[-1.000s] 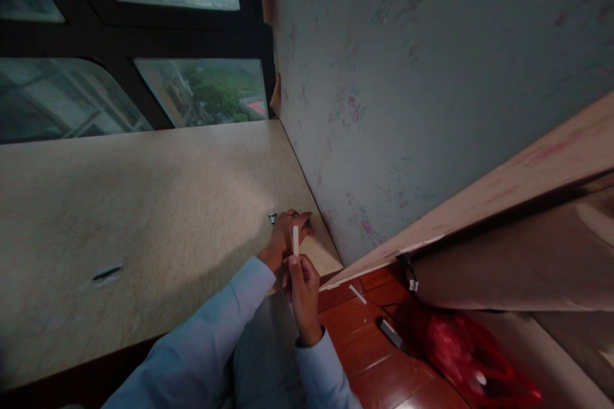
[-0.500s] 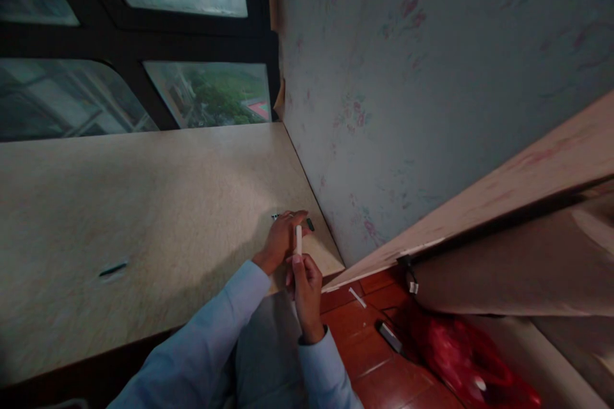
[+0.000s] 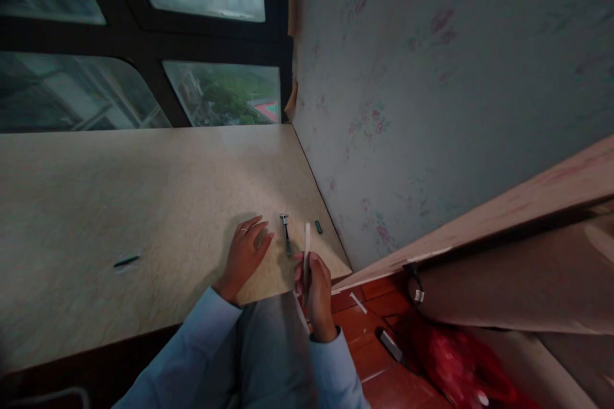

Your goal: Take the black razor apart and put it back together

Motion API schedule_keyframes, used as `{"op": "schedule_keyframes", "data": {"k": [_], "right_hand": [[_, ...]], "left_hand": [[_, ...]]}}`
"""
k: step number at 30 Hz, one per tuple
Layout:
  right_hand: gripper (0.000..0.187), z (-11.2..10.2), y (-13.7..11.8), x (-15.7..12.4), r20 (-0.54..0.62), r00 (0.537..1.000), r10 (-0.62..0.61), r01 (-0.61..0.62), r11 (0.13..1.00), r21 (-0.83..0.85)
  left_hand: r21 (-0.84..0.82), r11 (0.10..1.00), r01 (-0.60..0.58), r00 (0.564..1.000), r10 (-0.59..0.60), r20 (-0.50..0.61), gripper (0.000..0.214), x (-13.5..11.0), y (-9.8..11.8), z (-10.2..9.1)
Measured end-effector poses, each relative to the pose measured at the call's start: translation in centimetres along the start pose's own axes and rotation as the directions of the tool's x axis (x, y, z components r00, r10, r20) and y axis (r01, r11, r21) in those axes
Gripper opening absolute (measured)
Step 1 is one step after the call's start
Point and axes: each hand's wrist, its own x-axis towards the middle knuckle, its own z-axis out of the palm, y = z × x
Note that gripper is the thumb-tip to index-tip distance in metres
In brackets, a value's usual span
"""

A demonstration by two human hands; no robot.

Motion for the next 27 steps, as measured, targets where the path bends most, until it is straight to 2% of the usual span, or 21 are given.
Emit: {"op": "schedule_keyframes", "data": {"k": [5,8,10,12,14,16,18,20,22,27], "right_hand": [[0.043,-0.6,-0.5,0.7,0.047,0.999,0.000,0.003,0.998,-0.057],[0.038,-0.9,-1.2,1.3,0.026,0.997,-0.075,0.078,0.979,-0.187],[0.037,-1.0,-1.9,2.0,0.021,0.987,-0.159,0.157,0.928,-0.338],[0.036,-1.1,-2.5,2.8,0.053,0.964,-0.261,0.248,0.805,-0.539],[0.033,-1.0,-3.0,3.7,0.105,0.940,-0.324,0.293,0.614,-0.732],[0.030,-0.7,-3.4,4.7,0.133,0.940,-0.314,0.263,0.418,-0.869],[0.027,-0.2,-3.6,5.5,0.120,0.952,-0.281,0.199,0.270,-0.942],[0.025,0.4,-3.7,6.2,0.100,0.957,-0.273,0.151,0.174,-0.973],[0.023,0.9,-3.8,6.7,0.094,0.960,-0.265,0.128,0.114,-0.985],[0.016,1.6,-3.9,7.5,0.163,0.955,-0.247,0.163,-0.019,-0.986]], "left_hand": [[-0.137,0.982,0.130,0.990,-0.137,-0.044,0.019,-2.0,-2.0,-1.5],[-0.225,0.961,0.161,0.982,-0.178,-0.056,0.019,-2.1,-2.0,-1.8],[-0.250,0.954,0.165,0.981,-0.185,-0.060,0.018,-2.0,-1.9,-1.8],[-0.260,0.952,0.161,0.981,-0.184,-0.065,0.016,-1.9,-1.9,-1.7],[-0.268,0.950,0.158,0.981,-0.182,-0.065,0.016,-1.9,-1.9,-1.6],[-0.271,0.950,0.157,0.982,-0.180,-0.063,0.016,-2.0,-2.0,-1.6],[-0.268,0.951,0.155,0.982,-0.177,-0.060,0.015,-2.0,-2.0,-1.5],[-0.270,0.950,0.155,0.982,-0.177,-0.059,0.015,-2.0,-1.9,-1.5],[-0.280,0.947,0.155,0.982,-0.179,-0.060,0.015,-2.0,-1.9,-1.5],[-0.275,0.947,0.166,0.980,-0.188,-0.057,0.015,-2.1,-1.7,-1.4]]}}
